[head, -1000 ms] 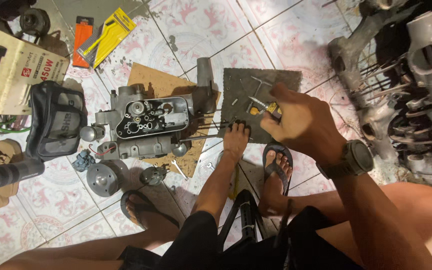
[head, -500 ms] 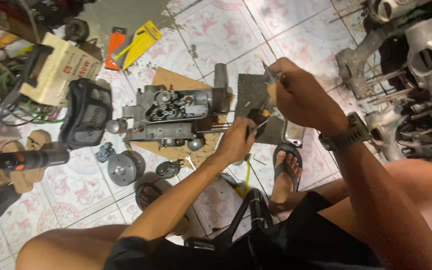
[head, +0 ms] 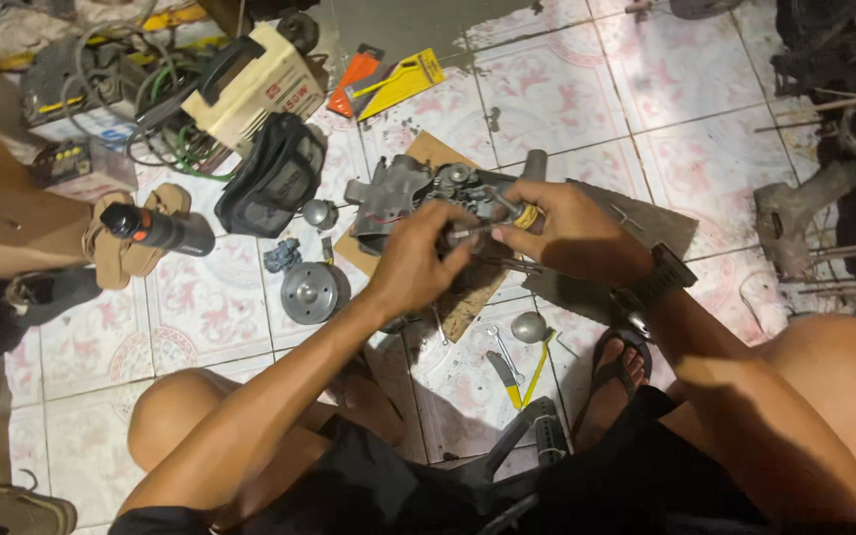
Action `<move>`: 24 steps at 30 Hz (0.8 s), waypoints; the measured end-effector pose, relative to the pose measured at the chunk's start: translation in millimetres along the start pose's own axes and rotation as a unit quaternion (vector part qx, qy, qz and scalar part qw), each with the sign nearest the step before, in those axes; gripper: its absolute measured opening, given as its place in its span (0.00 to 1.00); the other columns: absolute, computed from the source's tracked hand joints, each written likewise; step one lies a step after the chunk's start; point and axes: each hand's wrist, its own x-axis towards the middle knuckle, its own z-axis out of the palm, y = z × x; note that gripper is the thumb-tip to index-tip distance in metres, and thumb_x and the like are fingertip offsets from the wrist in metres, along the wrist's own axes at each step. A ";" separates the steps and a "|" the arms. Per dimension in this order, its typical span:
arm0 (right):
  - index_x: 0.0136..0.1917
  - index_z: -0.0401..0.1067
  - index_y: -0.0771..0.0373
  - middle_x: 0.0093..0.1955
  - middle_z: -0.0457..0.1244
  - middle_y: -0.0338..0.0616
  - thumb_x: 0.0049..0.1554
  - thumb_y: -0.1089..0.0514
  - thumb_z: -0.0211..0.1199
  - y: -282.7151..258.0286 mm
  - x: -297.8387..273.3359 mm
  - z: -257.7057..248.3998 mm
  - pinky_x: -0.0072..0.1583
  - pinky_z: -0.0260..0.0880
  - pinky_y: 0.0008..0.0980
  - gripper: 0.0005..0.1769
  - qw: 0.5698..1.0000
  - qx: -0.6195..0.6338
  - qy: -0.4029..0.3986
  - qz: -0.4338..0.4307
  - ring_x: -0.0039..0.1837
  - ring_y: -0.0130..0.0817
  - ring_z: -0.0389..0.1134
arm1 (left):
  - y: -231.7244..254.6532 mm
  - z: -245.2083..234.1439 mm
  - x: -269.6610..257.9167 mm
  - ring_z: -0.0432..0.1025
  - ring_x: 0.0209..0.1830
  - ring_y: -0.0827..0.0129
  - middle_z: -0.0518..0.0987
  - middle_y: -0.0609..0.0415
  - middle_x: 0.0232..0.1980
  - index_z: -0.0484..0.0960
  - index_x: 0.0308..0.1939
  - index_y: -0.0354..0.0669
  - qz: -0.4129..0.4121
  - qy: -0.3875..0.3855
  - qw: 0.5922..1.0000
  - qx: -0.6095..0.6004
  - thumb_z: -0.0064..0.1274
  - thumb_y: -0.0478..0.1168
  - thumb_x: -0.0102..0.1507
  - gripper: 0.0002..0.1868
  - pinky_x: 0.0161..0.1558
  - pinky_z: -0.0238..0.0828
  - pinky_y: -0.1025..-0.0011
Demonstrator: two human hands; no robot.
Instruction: The person sits on the floor and uses a screwdriver to remove screws from a disassembled engine casing. They then use a wrench to loosen and remove a bolt from the engine part.
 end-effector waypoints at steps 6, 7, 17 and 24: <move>0.49 0.73 0.59 0.39 0.65 0.41 0.50 0.60 0.66 -7.7 42.0 18.2 0.40 0.65 0.22 0.11 0.992 0.089 0.030 -0.087 0.37 0.24 0.64 | -17.9 -22.3 8.6 0.75 0.36 0.73 0.79 0.51 0.42 0.79 0.47 0.43 -0.085 0.115 0.970 -0.196 0.55 0.32 0.58 0.13 0.42 0.73 0.73; 0.49 0.73 0.59 0.39 0.65 0.41 0.50 0.60 0.66 -15.0 42.4 20.2 0.40 0.65 0.22 0.11 0.992 0.088 0.026 -0.091 0.37 0.24 0.64 | -23.5 -25.9 9.1 0.75 0.36 0.73 0.79 0.51 0.42 0.79 0.47 0.43 -0.086 0.120 0.970 -0.195 0.55 0.32 0.58 0.13 0.42 0.73 0.73; 0.47 0.73 0.66 0.36 0.64 0.45 0.50 0.64 0.67 -1.7 75.9 47.5 0.36 0.66 0.20 0.11 0.980 0.166 0.035 -0.103 0.33 0.22 0.65 | -47.6 -20.4 8.1 0.72 0.34 0.78 0.78 0.54 0.36 0.79 0.45 0.40 -0.146 0.168 0.932 -0.286 0.56 0.34 0.59 0.11 0.39 0.72 0.78; 0.51 0.72 0.65 0.38 0.66 0.52 0.47 0.67 0.69 13.3 84.7 49.8 0.38 0.67 0.27 0.17 0.980 0.092 0.082 -0.159 0.39 0.31 0.67 | -71.1 -4.2 20.6 0.75 0.33 0.76 0.80 0.51 0.35 0.79 0.45 0.37 -0.197 0.145 0.926 -0.287 0.58 0.37 0.59 0.12 0.36 0.74 0.79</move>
